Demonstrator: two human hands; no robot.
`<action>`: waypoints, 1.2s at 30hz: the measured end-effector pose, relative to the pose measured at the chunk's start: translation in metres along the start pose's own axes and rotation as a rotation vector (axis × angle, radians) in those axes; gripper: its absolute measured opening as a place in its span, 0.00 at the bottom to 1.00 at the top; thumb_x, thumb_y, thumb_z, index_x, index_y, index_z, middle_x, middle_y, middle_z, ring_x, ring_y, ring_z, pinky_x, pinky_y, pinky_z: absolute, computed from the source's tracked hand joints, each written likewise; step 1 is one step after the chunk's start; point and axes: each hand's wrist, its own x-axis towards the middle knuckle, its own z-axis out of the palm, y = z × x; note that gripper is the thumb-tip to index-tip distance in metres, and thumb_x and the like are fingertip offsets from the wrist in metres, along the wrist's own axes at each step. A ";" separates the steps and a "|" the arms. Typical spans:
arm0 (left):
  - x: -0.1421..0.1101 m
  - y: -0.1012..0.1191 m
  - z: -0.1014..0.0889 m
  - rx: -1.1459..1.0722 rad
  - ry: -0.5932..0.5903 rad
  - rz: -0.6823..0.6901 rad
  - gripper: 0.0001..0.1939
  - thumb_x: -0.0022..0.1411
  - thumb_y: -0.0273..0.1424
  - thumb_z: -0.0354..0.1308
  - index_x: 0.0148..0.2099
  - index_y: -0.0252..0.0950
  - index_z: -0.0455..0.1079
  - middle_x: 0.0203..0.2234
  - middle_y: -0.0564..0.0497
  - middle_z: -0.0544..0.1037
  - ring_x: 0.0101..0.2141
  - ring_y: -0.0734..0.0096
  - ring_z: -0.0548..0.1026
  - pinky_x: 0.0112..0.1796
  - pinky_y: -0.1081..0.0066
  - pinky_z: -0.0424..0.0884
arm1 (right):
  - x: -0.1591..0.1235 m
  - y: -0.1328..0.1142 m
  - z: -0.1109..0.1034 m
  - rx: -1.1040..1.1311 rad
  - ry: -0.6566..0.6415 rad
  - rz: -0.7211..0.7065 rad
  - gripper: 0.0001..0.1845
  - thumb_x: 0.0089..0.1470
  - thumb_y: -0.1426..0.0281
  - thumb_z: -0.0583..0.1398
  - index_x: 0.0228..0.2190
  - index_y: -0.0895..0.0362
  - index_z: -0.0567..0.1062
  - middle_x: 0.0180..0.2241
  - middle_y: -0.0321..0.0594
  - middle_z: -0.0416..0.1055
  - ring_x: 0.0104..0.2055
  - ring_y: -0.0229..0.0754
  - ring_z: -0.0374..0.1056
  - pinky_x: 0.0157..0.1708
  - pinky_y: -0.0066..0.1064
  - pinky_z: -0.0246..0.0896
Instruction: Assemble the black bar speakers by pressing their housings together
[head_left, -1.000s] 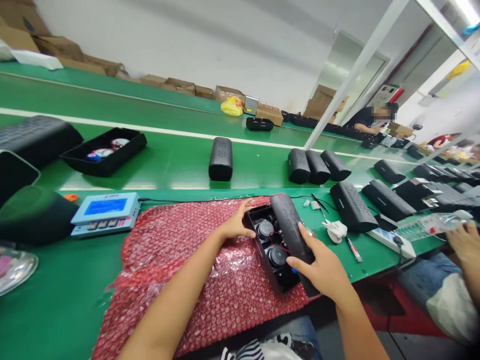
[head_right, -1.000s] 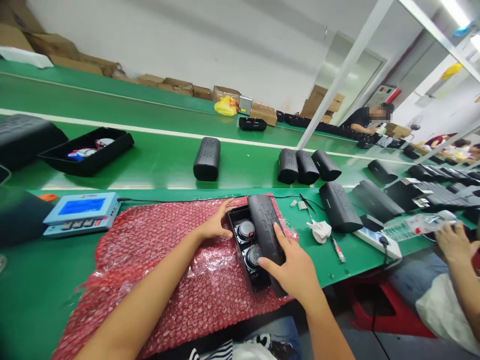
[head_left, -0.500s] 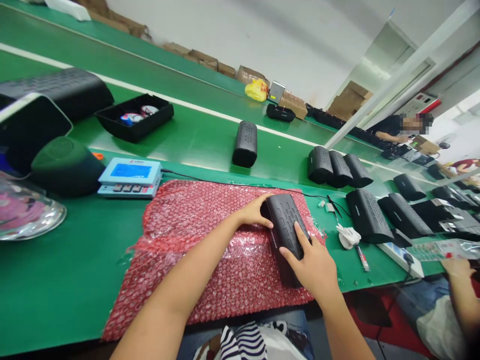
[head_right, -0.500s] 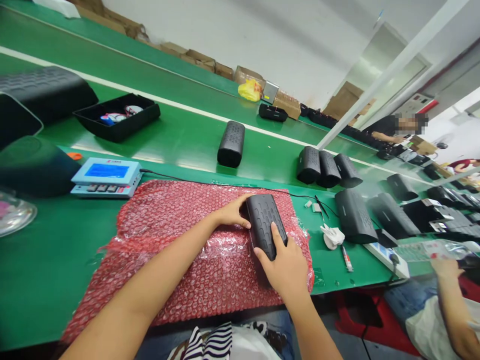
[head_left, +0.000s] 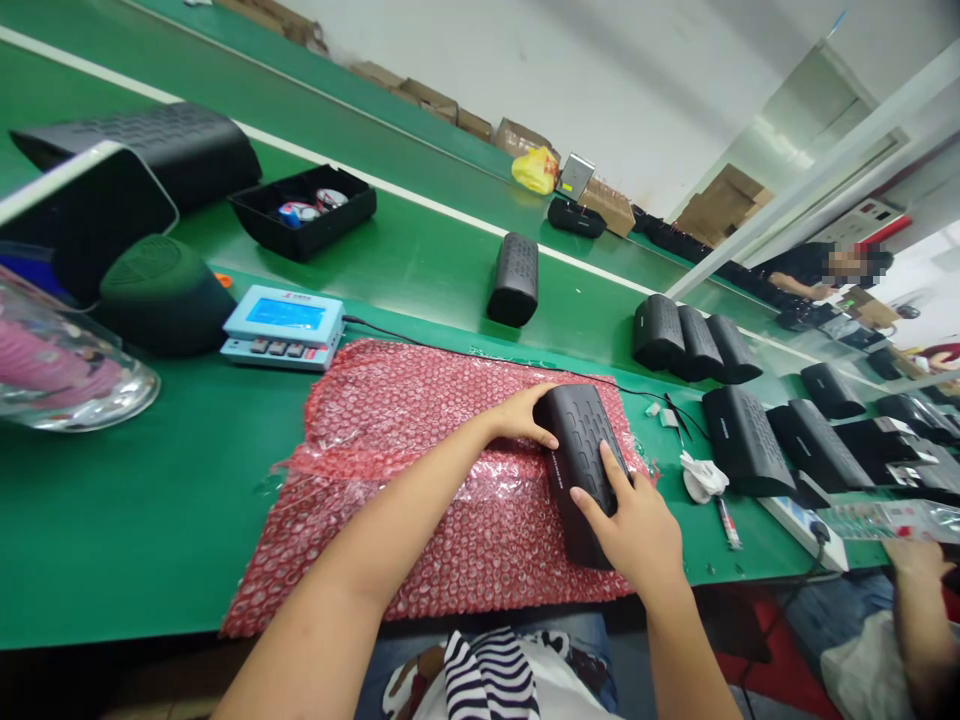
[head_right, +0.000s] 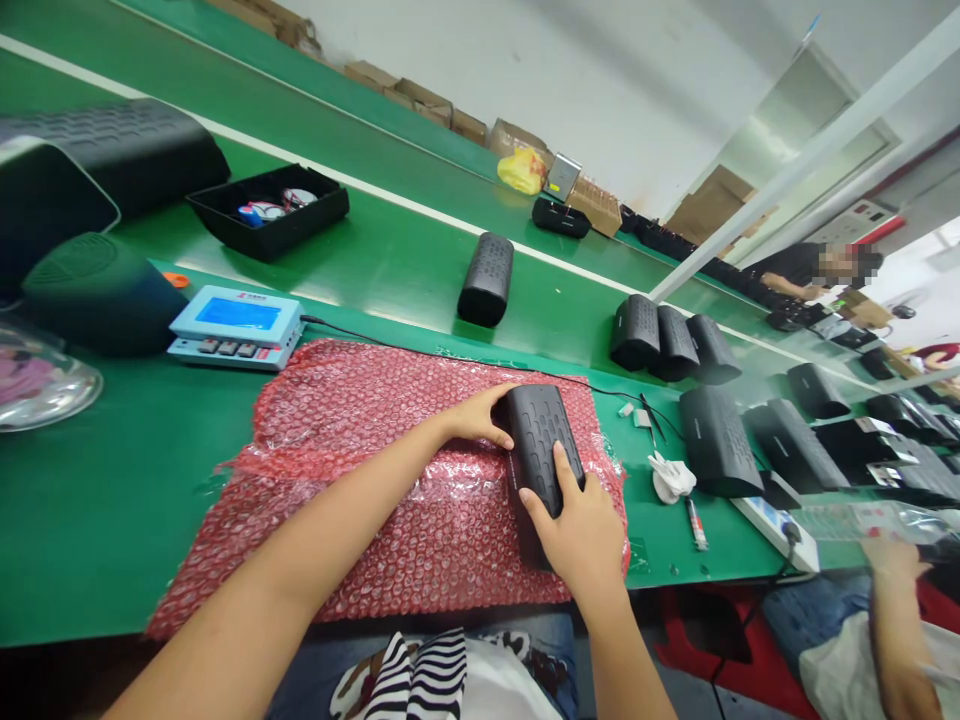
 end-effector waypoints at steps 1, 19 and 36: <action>0.000 0.000 0.000 -0.004 0.000 -0.001 0.52 0.35 0.39 0.73 0.60 0.31 0.55 0.55 0.37 0.64 0.54 0.50 0.63 0.55 0.55 0.58 | 0.001 0.001 0.000 0.007 -0.009 0.003 0.36 0.55 0.46 0.47 0.62 0.45 0.48 0.44 0.50 0.64 0.46 0.57 0.66 0.39 0.45 0.64; 0.000 0.002 0.000 -0.037 0.007 -0.015 0.51 0.37 0.39 0.72 0.61 0.36 0.54 0.57 0.40 0.62 0.56 0.52 0.61 0.55 0.57 0.56 | 0.063 0.013 0.011 0.381 -0.052 -0.381 0.39 0.56 0.54 0.51 0.63 0.56 0.45 0.65 0.49 0.31 0.67 0.51 0.30 0.63 0.49 0.35; -0.001 -0.016 0.001 -0.092 0.056 -0.112 0.41 0.53 0.44 0.61 0.62 0.39 0.46 0.50 0.39 0.62 0.52 0.57 0.64 0.52 0.55 0.60 | 0.090 0.106 0.029 1.350 -0.309 0.171 0.42 0.42 0.59 0.62 0.56 0.58 0.55 0.40 0.44 0.73 0.33 0.43 0.73 0.36 0.36 0.68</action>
